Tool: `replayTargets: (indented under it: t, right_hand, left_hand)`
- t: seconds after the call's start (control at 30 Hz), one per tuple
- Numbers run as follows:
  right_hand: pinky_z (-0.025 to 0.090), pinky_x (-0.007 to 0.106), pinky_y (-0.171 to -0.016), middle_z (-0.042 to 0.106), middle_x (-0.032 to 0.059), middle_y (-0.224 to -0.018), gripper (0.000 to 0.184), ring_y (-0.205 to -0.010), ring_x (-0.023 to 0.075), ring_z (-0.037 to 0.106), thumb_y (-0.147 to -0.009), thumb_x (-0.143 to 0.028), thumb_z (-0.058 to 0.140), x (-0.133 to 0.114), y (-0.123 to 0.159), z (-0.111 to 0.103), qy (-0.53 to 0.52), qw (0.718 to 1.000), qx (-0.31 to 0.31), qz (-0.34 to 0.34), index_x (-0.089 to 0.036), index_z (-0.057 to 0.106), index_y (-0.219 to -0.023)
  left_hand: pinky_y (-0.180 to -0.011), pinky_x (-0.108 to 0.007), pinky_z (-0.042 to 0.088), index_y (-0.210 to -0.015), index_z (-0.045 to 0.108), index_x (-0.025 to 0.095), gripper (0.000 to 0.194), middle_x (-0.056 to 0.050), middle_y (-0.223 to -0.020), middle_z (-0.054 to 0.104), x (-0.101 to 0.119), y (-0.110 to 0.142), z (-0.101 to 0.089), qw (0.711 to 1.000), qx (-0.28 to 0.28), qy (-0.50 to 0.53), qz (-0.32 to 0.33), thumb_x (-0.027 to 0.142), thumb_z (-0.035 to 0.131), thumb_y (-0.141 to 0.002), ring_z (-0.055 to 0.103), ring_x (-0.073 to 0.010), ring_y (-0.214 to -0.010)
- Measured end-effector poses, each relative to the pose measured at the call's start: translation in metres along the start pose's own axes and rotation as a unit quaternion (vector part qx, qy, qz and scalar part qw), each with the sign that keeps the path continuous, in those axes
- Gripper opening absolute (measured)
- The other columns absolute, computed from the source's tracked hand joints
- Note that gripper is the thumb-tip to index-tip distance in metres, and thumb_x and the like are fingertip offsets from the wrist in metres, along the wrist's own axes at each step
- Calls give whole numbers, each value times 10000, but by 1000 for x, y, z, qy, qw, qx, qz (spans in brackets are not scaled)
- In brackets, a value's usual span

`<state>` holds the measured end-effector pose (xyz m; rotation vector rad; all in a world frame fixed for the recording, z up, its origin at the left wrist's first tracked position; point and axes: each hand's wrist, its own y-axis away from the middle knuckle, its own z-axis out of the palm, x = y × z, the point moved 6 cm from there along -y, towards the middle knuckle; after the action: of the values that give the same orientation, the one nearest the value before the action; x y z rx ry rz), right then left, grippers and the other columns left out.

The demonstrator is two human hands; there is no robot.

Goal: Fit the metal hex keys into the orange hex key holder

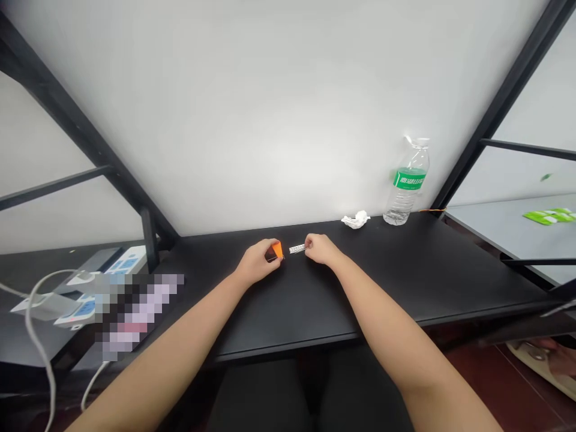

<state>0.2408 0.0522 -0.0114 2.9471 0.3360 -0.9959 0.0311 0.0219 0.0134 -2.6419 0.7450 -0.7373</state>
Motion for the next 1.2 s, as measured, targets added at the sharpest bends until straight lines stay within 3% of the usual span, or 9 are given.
replayTargets:
  t: [0.23, 0.43, 0.67, 0.9, 1.03, 1.1, 1.2]
  right_hand:
    - [366, 231, -608, 654, -7, -774, 24, -670, 133, 576, -814, -228, 636, -2, 0, 1, 79, 996, -3, -37, -214, 632, -833]
    - [380, 251, -692, 652, 46, -939, 53, -831, 167, 591, -849, -202, 610, -17, 6, 5, 134, 988, 4, -72, -202, 651, -816]
    - [379, 253, -670, 636, 49, -897, 65, -781, 160, 578, -817, -138, 611, -22, 7, 7, 155, 983, -11, -96, -185, 648, -794]
    - [401, 252, -705, 629, 43, -940, 104, -796, 148, 578, -886, -177, 575, -40, 10, 18, 158, 974, -34, -157, -198, 664, -837]
    - [415, 334, -833, 601, 102, -1107, 89, -1027, 246, 550, -863, -200, 597, -44, 6, 16, 183, 972, 8, -148, -198, 662, -924]
    - [405, 404, -903, 555, 124, -1245, 179, -1167, 308, 473, -830, -228, 632, -39, 2, 11, 202, 971, 36, -122, -207, 643, -1008]
    - [408, 445, -914, 529, 133, -1307, 284, -1185, 324, 446, -829, -232, 618, -24, -5, 9, 199, 977, 31, -69, -218, 609, -1112]
  left_hand:
    - [-849, -335, 548, -1237, 599, 226, 439, -38, -1071, 703, -5, 0, 2, 1000, -9, 27, 7, 325, 654, -813, 683, -199, -915]
    - [-839, -325, 549, -1231, 605, 225, 439, -30, -1035, 701, -6, 0, 1, 999, -3, 33, 6, 316, 664, -806, 678, -189, -900]
    - [-842, -330, 550, -1235, 603, 223, 445, -34, -1026, 696, -7, -1, 2, 999, -6, 34, 4, 318, 667, -805, 677, -195, -900]
    - [-848, -332, 556, -1230, 599, 219, 429, -37, -1060, 694, -7, -5, 3, 999, 0, 36, 17, 308, 659, -814, 674, -190, -908]
    - [-860, -343, 567, -1231, 603, 216, 429, -52, -1073, 695, -9, -6, 2, 999, 14, 33, 20, 319, 663, -819, 679, -201, -923]
    - [-882, -357, 570, -1229, 608, 214, 431, -62, -1096, 694, -9, -6, 0, 999, 27, 30, 18, 319, 671, -816, 676, -213, -957]
    - [-907, -386, 568, -1222, 614, 214, 426, -72, -1106, 695, -9, -6, -2, 999, 42, 24, 17, 310, 679, -812, 666, -224, -979]
